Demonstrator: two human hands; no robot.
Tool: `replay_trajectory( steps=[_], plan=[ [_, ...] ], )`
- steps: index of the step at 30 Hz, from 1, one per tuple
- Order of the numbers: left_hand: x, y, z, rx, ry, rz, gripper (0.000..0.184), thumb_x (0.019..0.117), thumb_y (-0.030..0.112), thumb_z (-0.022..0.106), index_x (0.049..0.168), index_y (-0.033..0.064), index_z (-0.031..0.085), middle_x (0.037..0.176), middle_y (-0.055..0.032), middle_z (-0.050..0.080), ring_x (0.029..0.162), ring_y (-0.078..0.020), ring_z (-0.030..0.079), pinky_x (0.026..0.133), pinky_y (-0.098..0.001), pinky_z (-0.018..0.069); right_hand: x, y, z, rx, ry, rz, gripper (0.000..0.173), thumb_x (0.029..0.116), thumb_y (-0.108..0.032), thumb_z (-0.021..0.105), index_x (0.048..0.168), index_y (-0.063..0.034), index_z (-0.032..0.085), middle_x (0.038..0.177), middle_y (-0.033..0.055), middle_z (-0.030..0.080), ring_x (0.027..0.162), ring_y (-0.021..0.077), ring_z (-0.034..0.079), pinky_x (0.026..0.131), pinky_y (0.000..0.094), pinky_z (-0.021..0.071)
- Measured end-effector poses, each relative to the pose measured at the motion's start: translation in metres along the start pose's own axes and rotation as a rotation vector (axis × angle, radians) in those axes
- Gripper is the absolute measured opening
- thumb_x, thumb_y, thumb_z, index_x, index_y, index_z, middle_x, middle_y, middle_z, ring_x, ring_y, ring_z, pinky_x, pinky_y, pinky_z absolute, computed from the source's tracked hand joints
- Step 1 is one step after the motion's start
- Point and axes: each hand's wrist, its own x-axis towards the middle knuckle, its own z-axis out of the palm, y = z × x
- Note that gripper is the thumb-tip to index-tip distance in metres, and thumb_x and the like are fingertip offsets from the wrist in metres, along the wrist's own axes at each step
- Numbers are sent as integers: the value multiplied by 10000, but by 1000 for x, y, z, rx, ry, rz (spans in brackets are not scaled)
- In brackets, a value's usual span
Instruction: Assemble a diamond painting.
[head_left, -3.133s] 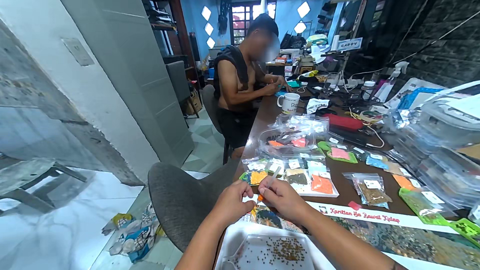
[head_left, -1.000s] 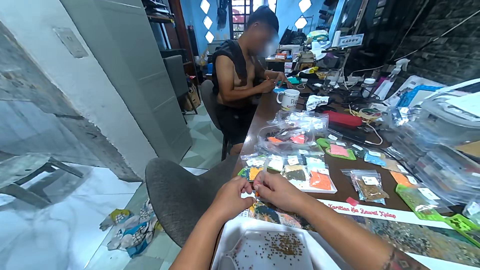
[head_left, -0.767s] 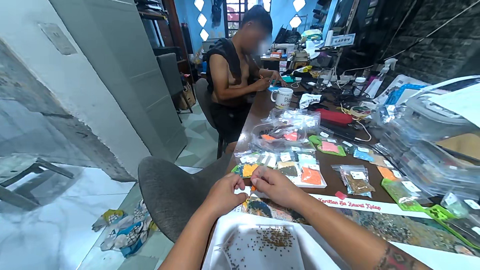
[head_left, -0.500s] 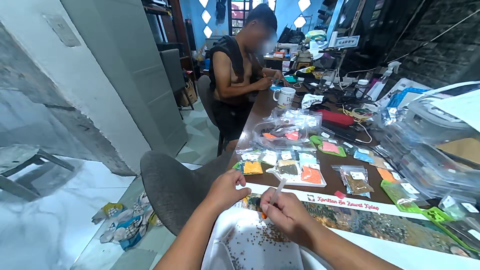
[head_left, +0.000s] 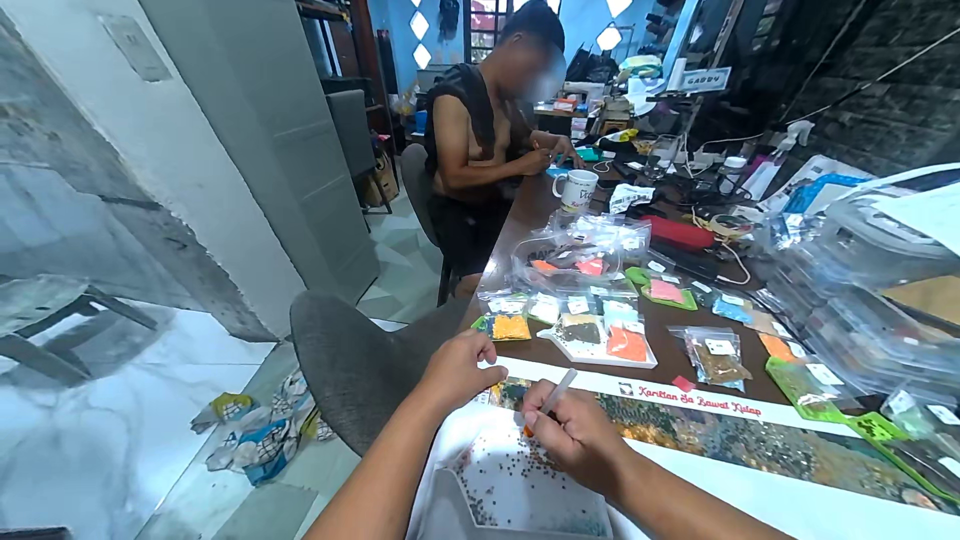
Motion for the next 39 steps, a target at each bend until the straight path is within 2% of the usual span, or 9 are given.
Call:
replay_trajectory(
  steps=[18,21,24,27,29,32,36,39],
  plan=[
    [0,0,0,20,5,22,230,901,238,795,930,47,670,944,-83,595,837,-220,568,764,-441,491,0,5,4,-108,9,-107,193,985,-125,494,897,-26,635,706,63,595,620,75,546,572,205,452],
    [0,1,-1,16,-5,7,230,907,239,790,924,50,661,944,-77,588,828,-212,558,757,-430,483,3,3,2,-45,1,-45,210,985,-126,489,898,-15,644,689,51,590,599,48,532,558,192,440],
    [1,-1,-1,16,-14,17,217,925,245,767,915,60,654,944,-65,589,827,-196,562,758,-416,488,10,0,-2,72,13,63,221,989,-140,474,884,-31,636,668,-31,542,581,-33,468,548,138,388],
    [2,-4,-3,-3,-24,39,182,938,221,734,920,58,656,934,-59,582,828,-184,554,760,-401,478,27,-2,-10,168,36,224,223,1002,-158,477,888,-55,640,684,-71,544,576,-38,489,560,152,431],
    [2,-4,-5,-12,-39,41,157,936,205,715,926,60,656,935,-55,575,825,-174,547,757,-382,470,43,-1,-19,184,27,359,188,1003,-147,498,927,-46,637,717,-31,583,597,20,558,595,210,504],
    [1,-2,-7,-4,-60,35,157,930,193,707,972,50,658,961,-59,571,821,-165,533,752,-359,462,63,5,-27,215,-15,486,107,1033,-104,526,1063,-26,593,773,18,626,651,72,618,662,248,548],
    [0,0,-8,1,-68,24,167,922,169,705,1016,39,660,1008,-76,575,852,-170,541,777,-348,469,80,10,-32,167,-137,539,170,1051,-92,511,1190,-2,548,810,51,616,696,102,643,719,279,567],
    [0,-1,-8,1,-76,17,167,921,166,702,1021,40,657,1009,-73,568,851,-163,539,776,-337,469,86,12,-35,139,-242,546,200,1072,-113,481,1234,-2,514,850,67,609,714,105,637,739,282,563]
  ],
)
